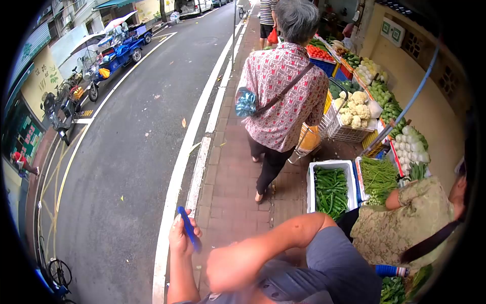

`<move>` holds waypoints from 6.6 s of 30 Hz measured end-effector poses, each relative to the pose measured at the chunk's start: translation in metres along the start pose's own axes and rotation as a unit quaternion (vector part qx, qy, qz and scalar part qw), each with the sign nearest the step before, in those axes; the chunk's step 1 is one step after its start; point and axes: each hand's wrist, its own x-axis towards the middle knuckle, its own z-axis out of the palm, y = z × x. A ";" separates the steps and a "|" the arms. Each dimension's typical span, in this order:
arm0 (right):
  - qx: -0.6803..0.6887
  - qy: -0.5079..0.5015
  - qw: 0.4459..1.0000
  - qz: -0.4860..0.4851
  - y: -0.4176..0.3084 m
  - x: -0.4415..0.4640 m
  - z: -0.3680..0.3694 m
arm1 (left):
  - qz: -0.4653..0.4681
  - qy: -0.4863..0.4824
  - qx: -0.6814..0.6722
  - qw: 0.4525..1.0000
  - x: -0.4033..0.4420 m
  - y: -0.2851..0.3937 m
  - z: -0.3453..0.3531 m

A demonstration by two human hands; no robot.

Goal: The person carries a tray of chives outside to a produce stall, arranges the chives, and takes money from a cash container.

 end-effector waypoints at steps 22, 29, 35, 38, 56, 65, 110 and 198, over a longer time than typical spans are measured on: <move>0.135 -0.030 0.990 0.027 0.337 -0.215 -0.201 | -0.043 0.147 0.017 0.988 0.412 -0.058 0.111; 0.285 0.037 0.958 0.005 0.493 -0.263 -0.262 | -0.108 0.147 0.021 0.983 0.591 -0.058 0.118; 0.310 0.006 0.950 0.043 0.651 -0.287 -0.331 | -0.092 0.125 0.025 0.988 0.785 -0.029 0.139; 0.411 0.110 0.900 0.097 0.684 -0.342 -0.384 | -0.110 0.083 0.047 0.989 0.868 -0.022 0.192; 0.302 0.426 0.733 0.436 1.110 -0.642 -0.399 | -0.131 -0.017 0.171 0.976 1.246 -0.069 0.201; 0.437 0.508 0.647 0.363 1.243 -0.730 -0.537 | -0.262 -0.172 0.248 0.917 1.460 -0.075 0.297; 0.208 0.445 0.840 0.229 1.880 -1.255 -1.310 | -0.318 -0.315 0.214 0.868 2.502 0.089 0.683; 0.538 0.407 0.316 0.667 2.399 -1.800 -1.267 | -0.286 -0.035 0.712 0.641 3.202 -0.130 0.765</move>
